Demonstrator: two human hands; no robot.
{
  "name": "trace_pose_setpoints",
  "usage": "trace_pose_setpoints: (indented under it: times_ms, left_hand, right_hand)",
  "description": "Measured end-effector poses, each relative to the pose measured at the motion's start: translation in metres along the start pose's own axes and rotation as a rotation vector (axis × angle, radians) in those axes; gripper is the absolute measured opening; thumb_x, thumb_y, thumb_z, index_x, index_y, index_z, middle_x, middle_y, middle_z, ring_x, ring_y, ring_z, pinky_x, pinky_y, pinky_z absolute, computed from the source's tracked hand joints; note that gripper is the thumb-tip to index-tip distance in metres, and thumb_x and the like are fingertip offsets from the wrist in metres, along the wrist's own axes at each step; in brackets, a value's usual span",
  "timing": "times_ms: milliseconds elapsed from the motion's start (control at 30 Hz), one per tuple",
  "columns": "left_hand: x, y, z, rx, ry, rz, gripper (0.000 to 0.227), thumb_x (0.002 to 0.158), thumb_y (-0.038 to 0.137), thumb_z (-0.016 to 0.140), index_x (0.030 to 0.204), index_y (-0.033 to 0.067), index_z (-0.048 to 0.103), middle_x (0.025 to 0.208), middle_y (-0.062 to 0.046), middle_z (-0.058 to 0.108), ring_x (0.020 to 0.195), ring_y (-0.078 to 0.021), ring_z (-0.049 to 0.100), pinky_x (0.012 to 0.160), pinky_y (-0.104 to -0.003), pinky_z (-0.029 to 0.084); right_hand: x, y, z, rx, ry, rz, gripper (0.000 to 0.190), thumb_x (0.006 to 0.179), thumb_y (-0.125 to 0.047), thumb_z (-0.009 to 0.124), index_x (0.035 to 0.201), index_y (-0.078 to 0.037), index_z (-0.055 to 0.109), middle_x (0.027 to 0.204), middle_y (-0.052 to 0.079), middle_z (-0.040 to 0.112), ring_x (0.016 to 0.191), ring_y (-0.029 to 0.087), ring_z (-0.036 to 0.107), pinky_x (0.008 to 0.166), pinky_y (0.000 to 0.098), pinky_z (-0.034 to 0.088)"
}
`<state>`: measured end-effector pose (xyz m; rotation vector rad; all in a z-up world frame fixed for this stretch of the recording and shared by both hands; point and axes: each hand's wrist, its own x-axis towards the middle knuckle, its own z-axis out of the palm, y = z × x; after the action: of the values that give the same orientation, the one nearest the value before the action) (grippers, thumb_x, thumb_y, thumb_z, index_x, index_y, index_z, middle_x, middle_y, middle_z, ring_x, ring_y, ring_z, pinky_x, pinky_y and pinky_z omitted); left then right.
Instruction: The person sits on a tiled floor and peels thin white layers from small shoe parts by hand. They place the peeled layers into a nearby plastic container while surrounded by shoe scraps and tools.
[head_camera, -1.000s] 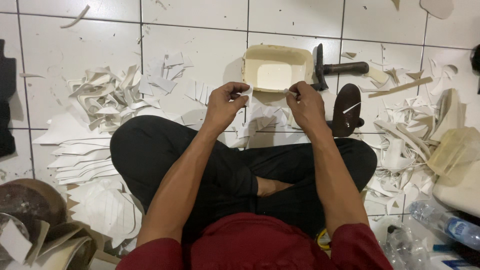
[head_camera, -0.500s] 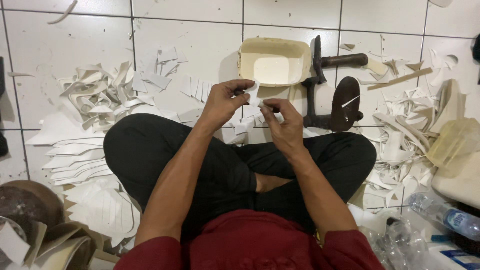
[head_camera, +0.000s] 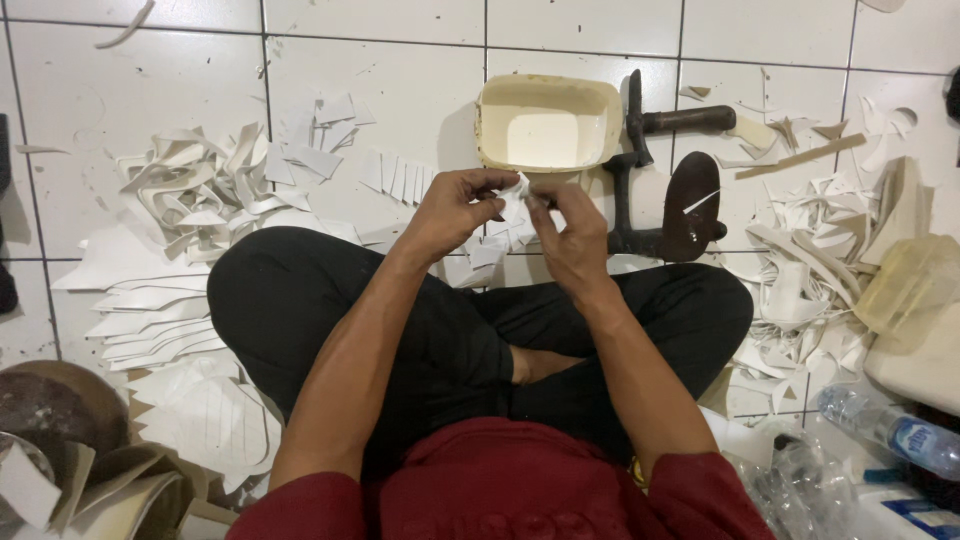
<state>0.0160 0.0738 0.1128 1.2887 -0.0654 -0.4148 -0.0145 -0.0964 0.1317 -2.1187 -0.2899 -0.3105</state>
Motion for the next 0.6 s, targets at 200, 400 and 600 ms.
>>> trace_pose_setpoints:
  times_ms: [200,400,600]
  left_hand:
    - [0.003,-0.011,-0.002,0.019,0.009,-0.002,0.034,0.077,-0.005,0.058,0.111,-0.0049,0.061,0.097,-0.021,0.062,0.078,-0.0143,0.057,0.071,-0.029,0.060]
    - [0.001,-0.004,-0.001,0.043,-0.011,0.001,0.034,0.077,-0.004,0.059,0.111,-0.0041,0.061,0.097,-0.021,0.063,0.076,-0.0141,0.059,0.069,-0.028,0.060]
    - [-0.003,0.001,0.004,0.025,-0.022,-0.007,0.034,0.076,-0.004,0.058,0.110,-0.0029,0.062,0.097,-0.019,0.064,0.076,-0.0130,0.059,0.069,-0.026,0.059]
  right_hand:
    - [-0.010,-0.014,-0.002,-0.026,-0.117,-0.025,0.008,0.085,-0.007,0.066,0.093,-0.005,0.066,0.077,0.010,0.063,0.071,0.027,0.064,0.069,0.0365,0.050]
    - [-0.005,-0.009,-0.001,-0.068,-0.074,-0.059,0.008,0.085,-0.007,0.067,0.093,-0.005,0.065,0.076,0.010,0.062,0.071,0.028,0.064,0.068,0.0369,0.049]
    - [0.006,0.009,-0.002,-0.043,0.037,-0.047,0.009,0.087,-0.007,0.065,0.095,-0.003,0.064,0.077,0.013,0.060,0.072,0.030,0.063,0.067,0.0350,0.052]
